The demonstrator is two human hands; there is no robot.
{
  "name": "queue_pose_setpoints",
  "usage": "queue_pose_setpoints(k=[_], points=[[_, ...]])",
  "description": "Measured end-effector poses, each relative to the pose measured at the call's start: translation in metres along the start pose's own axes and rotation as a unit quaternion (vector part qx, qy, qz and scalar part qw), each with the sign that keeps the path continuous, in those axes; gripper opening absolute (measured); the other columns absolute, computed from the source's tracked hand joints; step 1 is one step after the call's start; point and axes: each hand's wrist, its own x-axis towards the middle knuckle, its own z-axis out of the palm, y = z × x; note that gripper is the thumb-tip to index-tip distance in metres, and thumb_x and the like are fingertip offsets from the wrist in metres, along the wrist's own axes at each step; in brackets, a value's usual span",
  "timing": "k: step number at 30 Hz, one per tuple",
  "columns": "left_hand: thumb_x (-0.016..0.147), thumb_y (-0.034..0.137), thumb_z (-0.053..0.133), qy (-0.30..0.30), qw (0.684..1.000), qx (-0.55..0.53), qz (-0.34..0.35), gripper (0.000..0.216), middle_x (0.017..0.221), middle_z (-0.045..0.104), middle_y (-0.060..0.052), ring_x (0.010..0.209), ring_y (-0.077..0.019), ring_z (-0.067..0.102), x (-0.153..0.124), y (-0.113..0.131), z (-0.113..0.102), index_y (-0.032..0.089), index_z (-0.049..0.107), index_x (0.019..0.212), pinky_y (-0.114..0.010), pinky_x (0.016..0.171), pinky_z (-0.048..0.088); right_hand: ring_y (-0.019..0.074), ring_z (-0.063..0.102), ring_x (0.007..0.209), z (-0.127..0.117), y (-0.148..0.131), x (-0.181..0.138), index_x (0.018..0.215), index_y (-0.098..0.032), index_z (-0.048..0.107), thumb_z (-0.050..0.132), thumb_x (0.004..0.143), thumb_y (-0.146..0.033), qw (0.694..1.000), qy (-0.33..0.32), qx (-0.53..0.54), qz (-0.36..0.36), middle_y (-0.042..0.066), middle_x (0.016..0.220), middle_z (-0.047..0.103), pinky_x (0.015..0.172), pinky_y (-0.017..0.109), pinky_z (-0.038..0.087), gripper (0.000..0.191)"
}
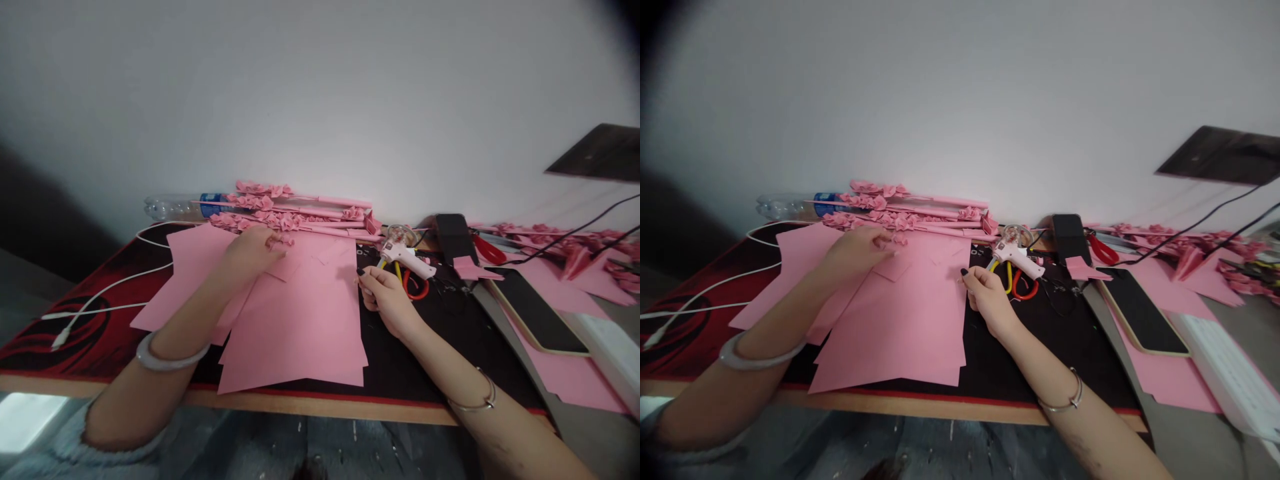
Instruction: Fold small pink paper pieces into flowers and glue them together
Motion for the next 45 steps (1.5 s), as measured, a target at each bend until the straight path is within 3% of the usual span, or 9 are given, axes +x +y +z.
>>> queue_pose_setpoints(k=[6, 12, 18, 25, 27, 34, 39, 41, 45], points=[[0.060, 0.044, 0.068, -0.052, 0.998, 0.043, -0.006, 0.031, 0.090, 0.054, -0.006, 0.075, -0.0214, 0.053, 0.000, -0.011, 0.008, 0.020, 0.055, 0.075, -0.028, 0.060, 0.036, 0.0034, 0.019, 0.038, 0.000, 0.000, -0.001, 0.067, -0.017, 0.050, 0.057, 0.079, -0.041, 0.999, 0.008, -0.046, -0.026, -0.008, 0.049, 0.030, 0.037, 0.019, 0.010, 0.027], [0.070, 0.035, 0.059, -0.053, 0.998, 0.019, 0.000, 0.026, 0.063, 0.049, 0.001, 0.059, -0.0151, 0.044, -0.009, 0.002, 0.005, 0.020, 0.039, 0.062, -0.025, 0.053, 0.025, 0.0047, 0.021, 0.039, -0.001, 0.000, -0.001, 0.066, -0.019, 0.049, 0.056, 0.079, -0.043, 0.996, 0.009, -0.083, -0.042, -0.007, 0.050, 0.030, 0.038, 0.020, 0.013, 0.029], [0.074, 0.028, 0.054, -0.040, 0.999, -0.019, 0.009, 0.031, 0.052, 0.038, 0.003, 0.053, -0.0115, 0.034, -0.015, 0.013, 0.000, 0.019, 0.032, 0.055, -0.024, 0.052, 0.020, 0.0063, 0.023, 0.040, -0.002, -0.001, -0.001, 0.064, -0.019, 0.050, 0.058, 0.077, -0.046, 0.992, 0.022, -0.112, -0.057, -0.006, 0.050, 0.031, 0.037, 0.021, 0.016, 0.030], [0.081, 0.037, 0.047, -0.236, 0.955, -0.176, 0.026, 0.035, 0.044, 0.049, 0.002, 0.046, -0.0124, 0.044, -0.019, 0.023, 0.007, 0.019, 0.042, 0.051, -0.023, 0.053, 0.031, 0.0067, 0.023, 0.040, -0.003, -0.002, 0.000, 0.066, -0.019, 0.053, 0.057, 0.077, -0.047, 0.990, 0.012, -0.129, -0.051, -0.006, 0.051, 0.032, 0.037, 0.021, 0.016, 0.030], [0.080, 0.038, 0.049, -0.262, 0.941, -0.211, 0.029, 0.035, 0.042, 0.050, 0.003, 0.044, -0.0126, 0.047, -0.022, 0.027, 0.010, 0.020, 0.040, 0.051, -0.023, 0.051, 0.033, 0.0070, 0.023, 0.041, -0.003, -0.001, 0.000, 0.067, -0.019, 0.053, 0.056, 0.078, -0.046, 0.990, 0.012, -0.134, -0.052, -0.006, 0.051, 0.032, 0.038, 0.021, 0.016, 0.029], [0.078, 0.037, 0.051, -0.220, 0.941, -0.256, 0.016, 0.032, 0.041, 0.049, 0.005, 0.041, -0.0140, 0.052, -0.026, 0.036, 0.017, 0.021, 0.039, 0.054, -0.024, 0.048, 0.038, 0.0101, 0.031, 0.048, 0.000, -0.004, -0.003, 0.066, -0.019, 0.052, 0.053, 0.081, -0.041, 0.972, 0.036, -0.201, -0.118, -0.004, 0.054, 0.037, 0.044, 0.023, 0.023, 0.026], [0.076, 0.035, 0.053, -0.287, 0.877, -0.383, -0.050, 0.019, 0.045, 0.053, 0.003, 0.045, -0.0167, 0.059, -0.035, 0.050, 0.026, 0.021, 0.046, 0.066, -0.026, 0.047, 0.046, 0.0116, 0.038, 0.055, 0.012, -0.006, -0.012, 0.080, -0.020, 0.056, 0.060, 0.077, -0.030, 0.924, -0.019, -0.324, -0.203, -0.002, 0.063, 0.044, 0.052, 0.023, 0.029, 0.011], [0.075, 0.032, 0.055, -0.306, 0.847, -0.432, -0.044, 0.015, 0.054, 0.057, 0.001, 0.052, -0.0158, 0.060, -0.039, 0.056, 0.029, 0.019, 0.052, 0.070, -0.027, 0.052, 0.049, 0.0112, 0.040, 0.056, 0.015, -0.005, -0.015, 0.083, -0.020, 0.055, 0.066, 0.072, -0.030, 0.903, -0.054, -0.369, -0.216, -0.002, 0.067, 0.047, 0.053, 0.023, 0.030, 0.019], [0.072, 0.029, 0.057, -0.324, 0.818, -0.472, -0.052, 0.016, 0.052, 0.044, 0.006, 0.048, -0.0103, 0.050, -0.043, 0.060, 0.034, 0.019, 0.050, 0.061, -0.028, 0.057, 0.051, 0.0107, 0.040, 0.056, 0.016, 0.001, -0.015, 0.086, -0.021, 0.051, 0.072, 0.066, -0.027, 0.877, -0.089, -0.425, -0.207, -0.004, 0.066, 0.046, 0.054, 0.022, 0.030, 0.030]])
